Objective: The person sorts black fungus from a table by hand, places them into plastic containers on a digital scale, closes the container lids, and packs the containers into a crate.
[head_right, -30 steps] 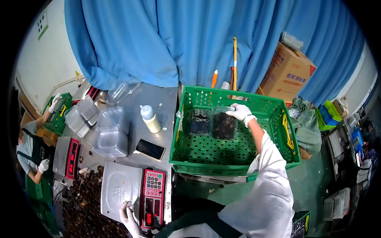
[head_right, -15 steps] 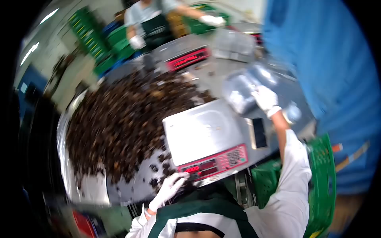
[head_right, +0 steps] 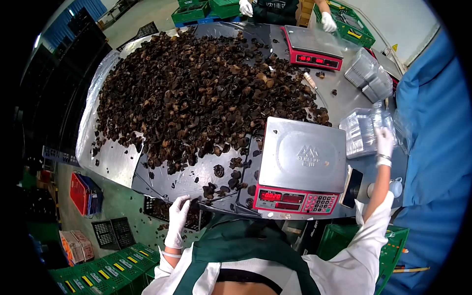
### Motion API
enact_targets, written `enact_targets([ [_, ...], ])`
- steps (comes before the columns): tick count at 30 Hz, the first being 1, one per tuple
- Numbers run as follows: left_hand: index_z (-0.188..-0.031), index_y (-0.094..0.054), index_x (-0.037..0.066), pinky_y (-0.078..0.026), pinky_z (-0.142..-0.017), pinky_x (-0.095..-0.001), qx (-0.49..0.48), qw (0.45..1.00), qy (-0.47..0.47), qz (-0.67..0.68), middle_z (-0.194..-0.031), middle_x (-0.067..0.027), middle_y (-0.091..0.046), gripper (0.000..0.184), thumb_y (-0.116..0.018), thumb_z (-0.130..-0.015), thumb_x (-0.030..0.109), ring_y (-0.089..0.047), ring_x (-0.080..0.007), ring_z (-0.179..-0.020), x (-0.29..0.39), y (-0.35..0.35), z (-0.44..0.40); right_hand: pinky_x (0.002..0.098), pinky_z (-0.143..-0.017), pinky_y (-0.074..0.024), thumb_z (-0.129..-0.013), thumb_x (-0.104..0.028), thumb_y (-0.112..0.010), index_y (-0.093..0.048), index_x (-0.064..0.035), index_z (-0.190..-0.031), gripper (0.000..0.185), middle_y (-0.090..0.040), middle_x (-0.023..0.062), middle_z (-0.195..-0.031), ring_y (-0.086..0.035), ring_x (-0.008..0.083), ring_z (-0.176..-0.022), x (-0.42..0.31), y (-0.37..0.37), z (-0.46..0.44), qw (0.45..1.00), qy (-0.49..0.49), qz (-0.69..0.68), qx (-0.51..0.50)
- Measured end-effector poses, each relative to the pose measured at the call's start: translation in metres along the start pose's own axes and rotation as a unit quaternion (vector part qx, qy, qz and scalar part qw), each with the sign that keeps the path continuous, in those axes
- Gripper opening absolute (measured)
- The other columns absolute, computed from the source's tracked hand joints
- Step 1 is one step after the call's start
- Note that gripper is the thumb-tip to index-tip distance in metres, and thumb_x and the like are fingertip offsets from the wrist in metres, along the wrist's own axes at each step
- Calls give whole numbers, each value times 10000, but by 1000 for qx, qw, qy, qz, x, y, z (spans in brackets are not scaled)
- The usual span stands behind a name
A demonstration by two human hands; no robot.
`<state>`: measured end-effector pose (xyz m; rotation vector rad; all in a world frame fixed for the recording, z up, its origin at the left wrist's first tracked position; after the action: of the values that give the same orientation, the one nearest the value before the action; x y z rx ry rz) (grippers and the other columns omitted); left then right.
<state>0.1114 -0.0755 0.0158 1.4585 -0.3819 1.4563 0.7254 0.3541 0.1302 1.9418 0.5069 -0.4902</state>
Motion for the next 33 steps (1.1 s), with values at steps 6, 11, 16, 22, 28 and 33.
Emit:
enact_targets([
  [6, -1153, -599, 37, -476, -882, -347, -52, 992, -66, -94, -1100, -147, -621, 427, -726, -769, 172, -600, -278, -1025, 5, -14, -31, 297, -596, -397, -833, -101, -621, -567, 6, -754, 143, -480, 37, -654, -453, 132, -625, -200, 42, 100, 983, 110, -12, -143],
  [11, -1313, -507, 108, -443, -941, -389, -152, 907, -295, -258, -1285, -134, -524, 673, -759, -712, 273, -514, -318, -1120, 27, -46, -35, 399, -661, -454, -727, -193, -711, -622, -77, -755, 149, -596, 105, -748, -579, 309, -706, -242, -36, 210, 901, 269, 115, -321],
  [16, -1218, -582, 116, -478, -794, -382, -188, 876, -364, -255, -1085, -82, -586, 479, -703, -769, 231, -554, -283, -912, 26, -59, -63, 371, -832, -492, -743, -247, -740, -576, -40, -1184, 514, -617, 150, -1083, -614, 312, -965, -315, -31, 239, 950, 206, -26, -235],
  [22, -1182, -591, 88, -480, -782, -358, -143, 885, -375, -236, -939, -86, -566, 461, -716, -756, 211, -552, -271, -909, 40, -59, -102, 414, -1045, -371, -844, -356, -653, -414, -134, -1397, 642, -380, 231, -1418, -408, 366, -1289, -354, -191, 293, 904, 123, -138, -385],
  [28, -1364, -453, 129, -380, -1027, -426, -217, 846, -429, -231, -1400, -133, -427, 794, -797, -660, 259, -419, -350, -1249, 50, -74, -114, 493, -1053, -316, -828, -489, -609, -553, -175, -1297, 567, -404, 157, -1420, -374, 415, -1287, -331, -255, 318, 926, 160, 62, -336],
  [33, -1189, -570, 90, -451, -825, -372, -244, 797, -501, -234, -1160, -89, -550, 460, -687, -763, 217, -518, -271, -1053, 34, -84, -107, 484, -1012, -341, -751, -501, -683, -568, -137, -1263, 639, -494, 168, -1316, -438, 373, -1226, -338, -219, 361, 930, 212, -45, -295],
])
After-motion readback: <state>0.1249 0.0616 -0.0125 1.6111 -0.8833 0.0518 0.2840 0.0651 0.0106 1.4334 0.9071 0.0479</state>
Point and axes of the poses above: each hand's wrist, its own z-axis away from the middle knuckle, its own y-axis out of the back of the hand, x = y × z, the point moved 5 cm from there along -z, towards the middle knuckle
